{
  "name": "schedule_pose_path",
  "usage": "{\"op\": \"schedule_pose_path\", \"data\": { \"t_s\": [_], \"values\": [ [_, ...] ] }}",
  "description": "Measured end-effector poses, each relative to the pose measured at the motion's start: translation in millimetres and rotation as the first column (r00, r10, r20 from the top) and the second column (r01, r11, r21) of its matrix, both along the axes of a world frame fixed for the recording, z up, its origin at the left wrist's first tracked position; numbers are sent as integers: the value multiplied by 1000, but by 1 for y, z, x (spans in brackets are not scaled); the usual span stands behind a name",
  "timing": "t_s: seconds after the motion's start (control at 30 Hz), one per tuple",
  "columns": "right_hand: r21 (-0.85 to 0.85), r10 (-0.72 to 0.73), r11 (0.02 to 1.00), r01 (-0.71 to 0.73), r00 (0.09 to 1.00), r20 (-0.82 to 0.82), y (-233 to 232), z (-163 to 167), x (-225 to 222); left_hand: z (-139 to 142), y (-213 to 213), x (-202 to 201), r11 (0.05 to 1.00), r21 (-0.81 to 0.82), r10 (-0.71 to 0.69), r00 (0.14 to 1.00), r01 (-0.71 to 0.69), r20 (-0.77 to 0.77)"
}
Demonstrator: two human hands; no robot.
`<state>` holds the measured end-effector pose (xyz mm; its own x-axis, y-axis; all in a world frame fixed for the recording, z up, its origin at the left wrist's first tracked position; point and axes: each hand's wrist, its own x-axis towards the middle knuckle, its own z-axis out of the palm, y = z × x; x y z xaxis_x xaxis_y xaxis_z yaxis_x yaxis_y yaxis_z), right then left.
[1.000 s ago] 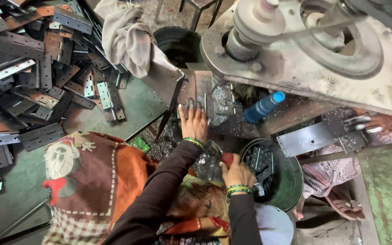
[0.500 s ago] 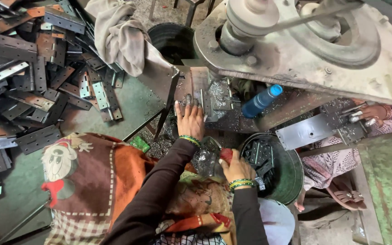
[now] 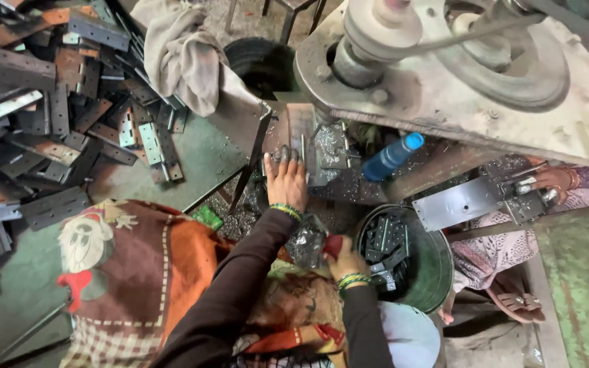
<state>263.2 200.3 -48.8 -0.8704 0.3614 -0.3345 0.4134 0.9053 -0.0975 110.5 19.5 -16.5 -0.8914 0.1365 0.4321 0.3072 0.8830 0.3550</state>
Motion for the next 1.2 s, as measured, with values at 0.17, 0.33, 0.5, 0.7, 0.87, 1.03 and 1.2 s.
{"op": "schedule_pose_path", "data": {
  "t_s": [0.17,0.33,0.5,0.7,0.87,1.03,1.2],
  "values": [
    [139,5,990,1,999,-37,-3,19,-6,-12,12,-25,999,-42,16,993,-11,118],
    [25,-16,1000,19,994,-109,-13,-32,11,-16,13,-31,992,-90,82,996,-83,-19],
    [1,-46,999,46,999,22,-8,-35,20,-13,6,-27,993,-116,-3,980,26,197],
    [88,0,996,0,1000,0,-6,33,-8,-21,9,-54,963,-267,34,963,41,268],
    [138,-34,989,46,995,-90,-17,7,3,-27,18,-71,983,-174,73,989,-50,128],
    [-26,-126,992,126,992,-18,-17,-44,18,-24,11,-66,997,-69,37,983,-24,181],
    [10,-22,1000,21,999,37,1,-18,-2,-22,9,-71,995,-96,26,958,1,284]
  ]
}}
